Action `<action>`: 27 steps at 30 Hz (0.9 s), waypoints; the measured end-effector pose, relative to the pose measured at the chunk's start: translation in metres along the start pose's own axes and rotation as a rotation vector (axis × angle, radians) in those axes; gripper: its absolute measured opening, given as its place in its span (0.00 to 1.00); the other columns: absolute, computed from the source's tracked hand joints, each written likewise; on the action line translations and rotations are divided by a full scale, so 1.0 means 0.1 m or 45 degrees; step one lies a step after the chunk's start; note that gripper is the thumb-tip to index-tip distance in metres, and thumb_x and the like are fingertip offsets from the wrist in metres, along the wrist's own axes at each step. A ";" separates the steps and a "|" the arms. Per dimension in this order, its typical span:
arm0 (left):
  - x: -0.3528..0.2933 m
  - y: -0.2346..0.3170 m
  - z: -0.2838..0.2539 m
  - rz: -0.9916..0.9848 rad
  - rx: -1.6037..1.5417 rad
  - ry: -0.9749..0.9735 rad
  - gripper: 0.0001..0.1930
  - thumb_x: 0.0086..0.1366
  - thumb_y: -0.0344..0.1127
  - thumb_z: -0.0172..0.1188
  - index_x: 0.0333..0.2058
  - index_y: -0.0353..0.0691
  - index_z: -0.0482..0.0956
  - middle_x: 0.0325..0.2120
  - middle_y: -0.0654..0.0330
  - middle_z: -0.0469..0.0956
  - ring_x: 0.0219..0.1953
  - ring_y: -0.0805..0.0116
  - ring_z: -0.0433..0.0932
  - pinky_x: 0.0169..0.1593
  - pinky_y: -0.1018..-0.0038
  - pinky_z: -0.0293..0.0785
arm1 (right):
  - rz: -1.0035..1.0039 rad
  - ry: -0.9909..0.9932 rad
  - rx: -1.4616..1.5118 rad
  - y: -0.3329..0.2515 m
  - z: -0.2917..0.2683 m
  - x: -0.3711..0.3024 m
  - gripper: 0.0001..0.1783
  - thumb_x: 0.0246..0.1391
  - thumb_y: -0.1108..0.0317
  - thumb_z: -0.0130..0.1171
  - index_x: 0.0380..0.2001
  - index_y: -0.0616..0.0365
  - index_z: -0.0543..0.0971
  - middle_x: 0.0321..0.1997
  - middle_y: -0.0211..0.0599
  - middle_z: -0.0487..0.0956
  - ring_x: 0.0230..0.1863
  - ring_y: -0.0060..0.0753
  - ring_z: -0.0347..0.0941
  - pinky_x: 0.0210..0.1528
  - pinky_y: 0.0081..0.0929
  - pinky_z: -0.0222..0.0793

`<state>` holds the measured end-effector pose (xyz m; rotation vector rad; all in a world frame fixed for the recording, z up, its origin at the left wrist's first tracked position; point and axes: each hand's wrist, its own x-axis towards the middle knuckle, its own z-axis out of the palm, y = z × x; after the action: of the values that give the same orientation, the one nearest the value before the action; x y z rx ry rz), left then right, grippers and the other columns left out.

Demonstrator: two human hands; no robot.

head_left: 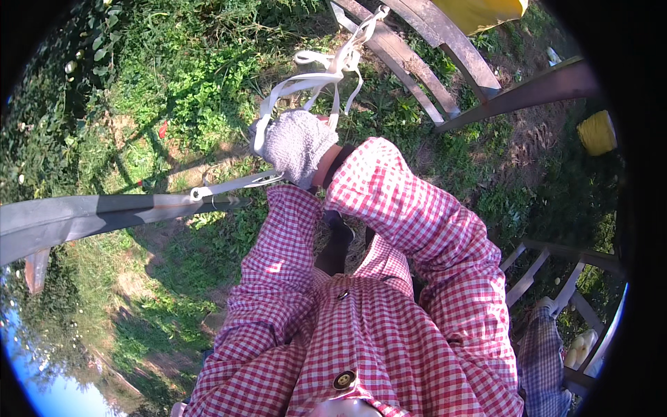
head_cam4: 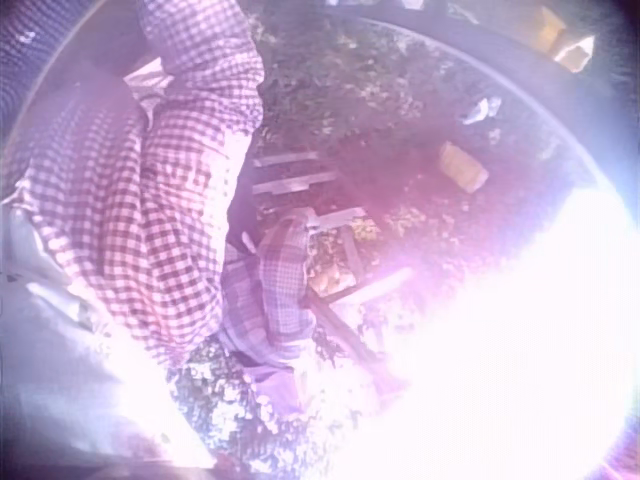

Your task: The person secures a yellow bag to a metal ladder using a white strap. They wrap the strap around the ladder rung and tie it with both hands while standing on the ladder in an orchard.

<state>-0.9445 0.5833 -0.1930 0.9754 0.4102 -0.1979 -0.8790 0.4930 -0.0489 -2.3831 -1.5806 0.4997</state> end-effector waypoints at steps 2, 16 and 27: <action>0.00 0.01 -0.18 0.220 -0.036 0.113 0.11 0.61 0.33 0.52 0.39 0.33 0.71 0.35 0.53 0.75 0.35 0.66 0.76 0.42 0.72 0.73 | -0.107 -0.032 0.111 0.00 0.21 -0.05 0.13 0.49 0.67 0.46 0.39 0.59 0.71 0.33 0.39 0.75 0.35 0.35 0.72 0.39 0.30 0.68; 0.04 1.16 0.57 0.261 1.390 0.241 0.07 0.53 0.32 0.59 0.29 0.35 0.77 0.23 0.59 0.76 0.24 0.69 0.73 0.30 0.74 0.69 | -0.120 0.427 -0.260 0.06 0.45 -0.43 0.16 0.45 0.65 0.48 0.39 0.57 0.75 0.45 0.41 0.72 0.51 0.41 0.65 0.57 0.38 0.55; -1.45 0.87 0.43 0.857 -0.312 -0.153 0.16 0.59 0.31 0.54 0.46 0.37 0.68 0.20 0.62 0.71 0.28 0.69 0.72 0.42 0.60 0.73 | 0.650 0.804 1.442 0.17 0.35 -0.75 0.13 0.47 0.75 0.54 0.39 0.63 0.72 0.34 0.34 0.75 0.38 0.21 0.70 0.42 0.19 0.66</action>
<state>-1.0355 0.5923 -0.0444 0.8071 -0.0199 0.3947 -0.9063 0.4175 -0.0761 -1.6917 -0.2269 0.4664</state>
